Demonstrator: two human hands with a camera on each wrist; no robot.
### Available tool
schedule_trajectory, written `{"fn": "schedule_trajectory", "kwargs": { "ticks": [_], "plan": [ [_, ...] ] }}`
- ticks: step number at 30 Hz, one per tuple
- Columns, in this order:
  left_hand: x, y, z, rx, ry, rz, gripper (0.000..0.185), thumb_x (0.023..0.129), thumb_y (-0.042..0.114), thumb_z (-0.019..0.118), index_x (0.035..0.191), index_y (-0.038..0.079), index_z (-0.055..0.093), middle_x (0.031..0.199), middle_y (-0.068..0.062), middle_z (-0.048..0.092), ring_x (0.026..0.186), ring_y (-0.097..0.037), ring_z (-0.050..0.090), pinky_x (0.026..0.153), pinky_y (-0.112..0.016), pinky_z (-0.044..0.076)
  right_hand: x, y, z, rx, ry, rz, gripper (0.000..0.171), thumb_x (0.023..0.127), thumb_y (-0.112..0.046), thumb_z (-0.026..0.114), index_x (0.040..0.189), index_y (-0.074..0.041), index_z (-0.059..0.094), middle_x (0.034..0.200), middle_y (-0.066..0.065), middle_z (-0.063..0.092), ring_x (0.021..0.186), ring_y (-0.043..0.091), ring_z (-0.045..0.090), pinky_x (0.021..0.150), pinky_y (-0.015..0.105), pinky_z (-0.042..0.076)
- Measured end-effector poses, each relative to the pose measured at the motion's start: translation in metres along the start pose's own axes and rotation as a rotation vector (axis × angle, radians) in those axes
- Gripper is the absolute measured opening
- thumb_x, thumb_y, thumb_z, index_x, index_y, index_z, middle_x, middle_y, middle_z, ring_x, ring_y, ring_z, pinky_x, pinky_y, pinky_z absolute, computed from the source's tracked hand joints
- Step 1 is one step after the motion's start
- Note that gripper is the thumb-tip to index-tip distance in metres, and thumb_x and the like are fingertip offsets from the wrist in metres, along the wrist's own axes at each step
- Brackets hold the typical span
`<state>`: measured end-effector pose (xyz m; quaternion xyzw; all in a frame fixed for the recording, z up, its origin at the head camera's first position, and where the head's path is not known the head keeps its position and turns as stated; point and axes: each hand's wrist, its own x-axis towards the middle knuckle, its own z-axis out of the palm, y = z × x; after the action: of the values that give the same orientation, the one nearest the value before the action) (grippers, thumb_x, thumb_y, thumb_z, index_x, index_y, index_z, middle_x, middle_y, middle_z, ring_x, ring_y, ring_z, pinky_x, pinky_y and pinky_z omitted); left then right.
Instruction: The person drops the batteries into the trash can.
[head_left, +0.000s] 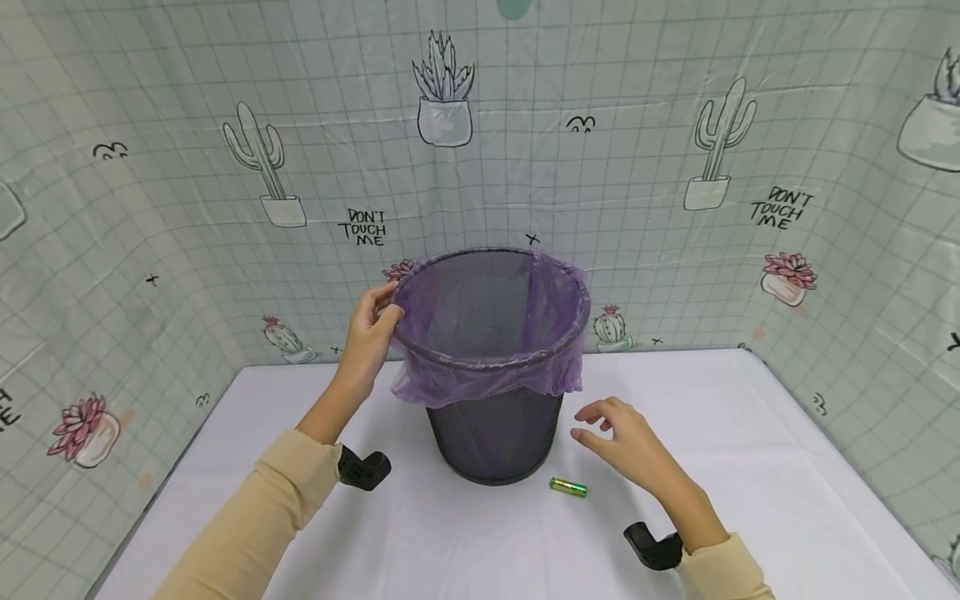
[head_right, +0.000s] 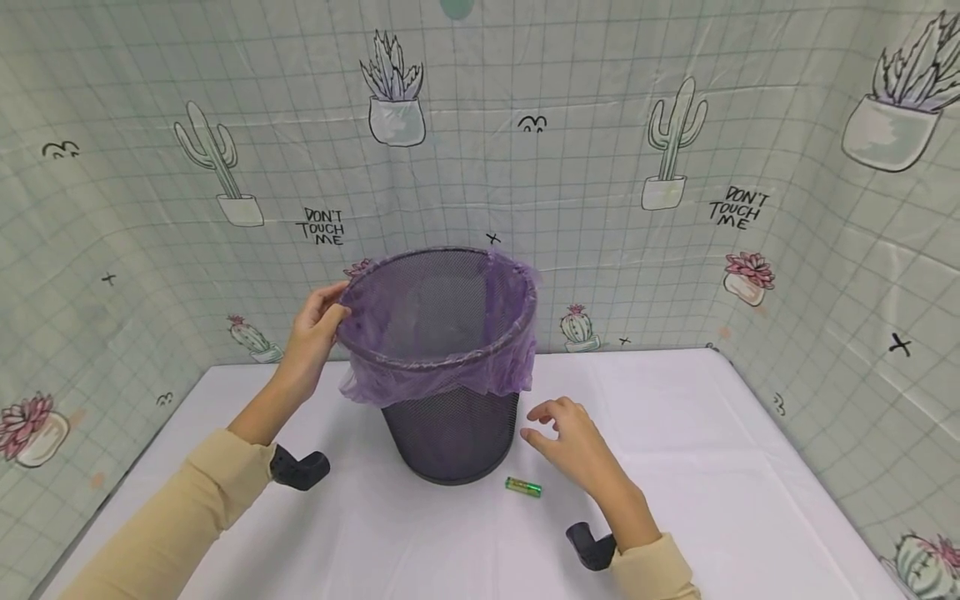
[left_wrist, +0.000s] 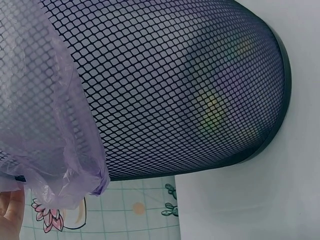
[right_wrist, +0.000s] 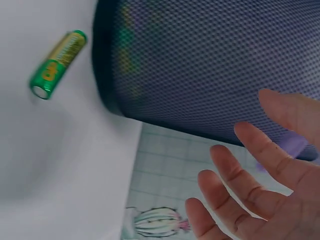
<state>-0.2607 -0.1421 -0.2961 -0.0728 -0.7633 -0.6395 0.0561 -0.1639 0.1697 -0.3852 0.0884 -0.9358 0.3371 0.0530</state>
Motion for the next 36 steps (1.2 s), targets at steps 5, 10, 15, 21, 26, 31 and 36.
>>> {"fn": "schedule_trajectory", "kwargs": {
  "ticks": [5, 10, 15, 21, 26, 31, 36],
  "plan": [
    [-0.001, 0.0, -0.001, 0.002, 0.003, -0.005, 0.049, 0.092, 0.012, 0.04, 0.14, 0.009, 0.037, 0.138, -0.01, 0.042, 0.111, -0.015, 0.044, 0.082, -0.021, 0.037, -0.002, 0.009, 0.017, 0.014, -0.093, 0.057, 0.028, 0.084, -0.025, 0.066, 0.104, -0.005, 0.064, 0.101, 0.01, 0.059, 0.09, 0.024, 0.053, 0.076, 0.037, 0.044],
    [-0.001, 0.0, 0.0, -0.01, 0.004, -0.005, 0.049, 0.09, 0.011, 0.04, 0.139, 0.008, 0.038, 0.136, -0.011, 0.043, 0.108, -0.015, 0.045, 0.081, -0.019, 0.037, -0.006, 0.017, 0.035, 0.038, -0.204, 0.099, 0.031, 0.079, -0.023, 0.07, 0.104, -0.004, 0.064, 0.099, 0.011, 0.058, 0.09, 0.025, 0.053, 0.076, 0.041, 0.045],
    [-0.001, 0.001, 0.001, -0.019, 0.004, -0.003, 0.048, 0.09, 0.011, 0.04, 0.139, 0.008, 0.038, 0.136, -0.012, 0.044, 0.11, -0.016, 0.045, 0.083, -0.019, 0.037, -0.009, 0.024, 0.048, 0.061, -0.242, 0.126, 0.032, 0.074, -0.02, 0.074, 0.101, -0.005, 0.065, 0.096, 0.009, 0.057, 0.088, 0.023, 0.05, 0.074, 0.039, 0.044],
    [-0.001, 0.001, 0.0, -0.012, 0.004, -0.006, 0.048, 0.091, 0.011, 0.04, 0.139, 0.008, 0.038, 0.136, -0.012, 0.043, 0.114, -0.019, 0.045, 0.086, -0.024, 0.036, -0.007, 0.025, 0.058, 0.016, -0.215, 0.147, 0.026, 0.072, -0.02, 0.076, 0.094, -0.009, 0.065, 0.094, 0.006, 0.056, 0.09, 0.024, 0.049, 0.074, 0.042, 0.044],
    [-0.001, -0.001, 0.001, -0.012, 0.001, -0.008, 0.048, 0.091, 0.011, 0.041, 0.139, 0.008, 0.038, 0.137, -0.011, 0.043, 0.114, -0.019, 0.045, 0.087, -0.025, 0.037, -0.011, 0.025, 0.062, -0.052, -0.205, 0.159, 0.02, 0.072, -0.022, 0.076, 0.086, -0.013, 0.064, 0.094, 0.004, 0.054, 0.09, 0.024, 0.048, 0.076, 0.047, 0.042],
    [0.0, 0.0, 0.002, -0.021, -0.003, -0.003, 0.048, 0.091, 0.011, 0.041, 0.139, 0.009, 0.037, 0.137, -0.011, 0.043, 0.114, -0.019, 0.045, 0.088, -0.026, 0.036, -0.012, 0.024, 0.064, -0.105, -0.182, 0.141, 0.015, 0.074, -0.021, 0.075, 0.079, -0.016, 0.062, 0.097, 0.005, 0.054, 0.092, 0.027, 0.048, 0.08, 0.053, 0.04],
    [0.0, 0.0, 0.0, -0.015, 0.002, -0.008, 0.049, 0.091, 0.011, 0.04, 0.139, 0.007, 0.037, 0.137, -0.012, 0.043, 0.115, -0.02, 0.045, 0.09, -0.027, 0.036, -0.01, 0.022, 0.07, -0.174, -0.177, 0.127, 0.015, 0.073, -0.018, 0.074, 0.075, -0.019, 0.06, 0.095, 0.005, 0.053, 0.089, 0.026, 0.047, 0.079, 0.052, 0.039]
  ]
}}
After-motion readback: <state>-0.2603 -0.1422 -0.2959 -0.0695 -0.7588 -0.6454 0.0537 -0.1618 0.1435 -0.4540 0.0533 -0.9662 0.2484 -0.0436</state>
